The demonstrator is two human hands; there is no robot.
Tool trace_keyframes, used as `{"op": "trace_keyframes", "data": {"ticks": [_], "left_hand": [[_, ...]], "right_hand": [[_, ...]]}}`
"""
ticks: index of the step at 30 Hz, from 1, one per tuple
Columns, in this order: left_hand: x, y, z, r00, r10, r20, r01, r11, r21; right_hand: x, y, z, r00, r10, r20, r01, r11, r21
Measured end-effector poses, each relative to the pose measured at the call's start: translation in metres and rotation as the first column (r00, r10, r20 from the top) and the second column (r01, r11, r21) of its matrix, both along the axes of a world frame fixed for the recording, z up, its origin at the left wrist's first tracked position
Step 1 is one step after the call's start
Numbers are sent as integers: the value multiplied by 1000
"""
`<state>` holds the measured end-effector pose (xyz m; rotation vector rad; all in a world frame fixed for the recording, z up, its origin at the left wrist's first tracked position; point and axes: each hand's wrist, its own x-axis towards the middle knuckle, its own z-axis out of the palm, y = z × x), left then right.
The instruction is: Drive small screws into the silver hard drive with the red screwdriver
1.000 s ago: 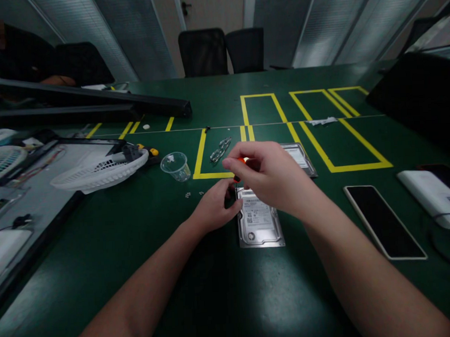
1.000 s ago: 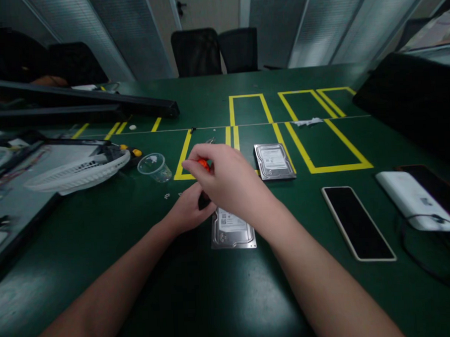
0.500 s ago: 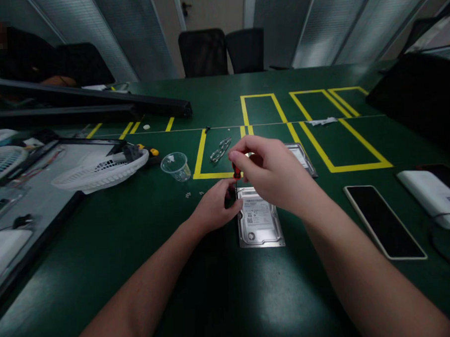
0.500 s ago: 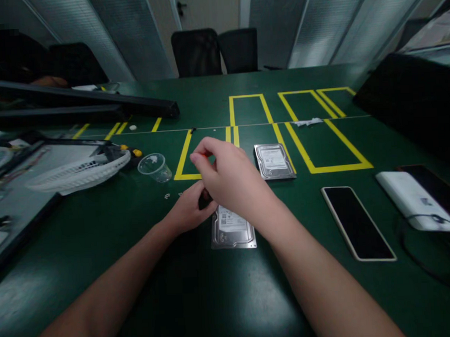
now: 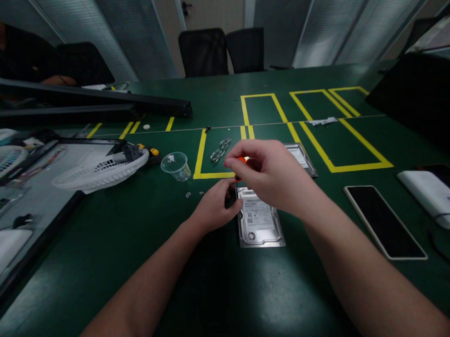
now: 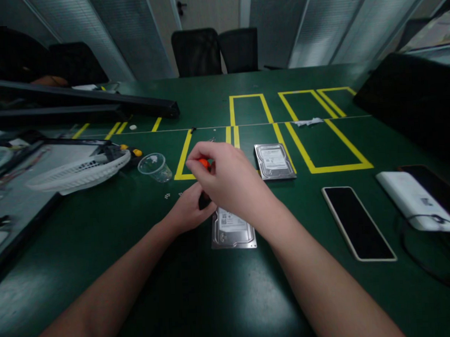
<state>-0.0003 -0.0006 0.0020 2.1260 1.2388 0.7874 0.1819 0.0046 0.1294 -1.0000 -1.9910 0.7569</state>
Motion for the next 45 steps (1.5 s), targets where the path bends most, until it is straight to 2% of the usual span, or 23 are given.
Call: {"op": "trace_keyframes", "data": {"ticks": [9,19,26,30,36,41,45], "left_hand": [[1,0,0,1000,4,14,-4,1000,3],[1,-1,-1,1000,26,1,-26,1000,-9],[0,1,-2,1000,-5,12,5,1000,12],[1,1,-2,1000,-11,17,11,1000,4],[1,1,-1,1000,7,3,-7,1000,0],[1,0,0,1000,9,-3,-9,1000,-10],[1,0,-1,1000,7,13,-7,1000,-19]], "right_hand": [[-2,4,-5,1000,1,-12,-1,998,-59],[-1,-2,-1,992,-115,45,117,992,-36],[0,-1,0,998,59,-15,-59,998,-10],[-1,-1,1,997,79,-8,-79,996,-35],[-2,2,-3,1000,17,-14,-18,997,-78],[-1,-1,-1,998,-60,26,61,997,-44],[0,-3,0,998,-62,26,62,998,-23]]}}
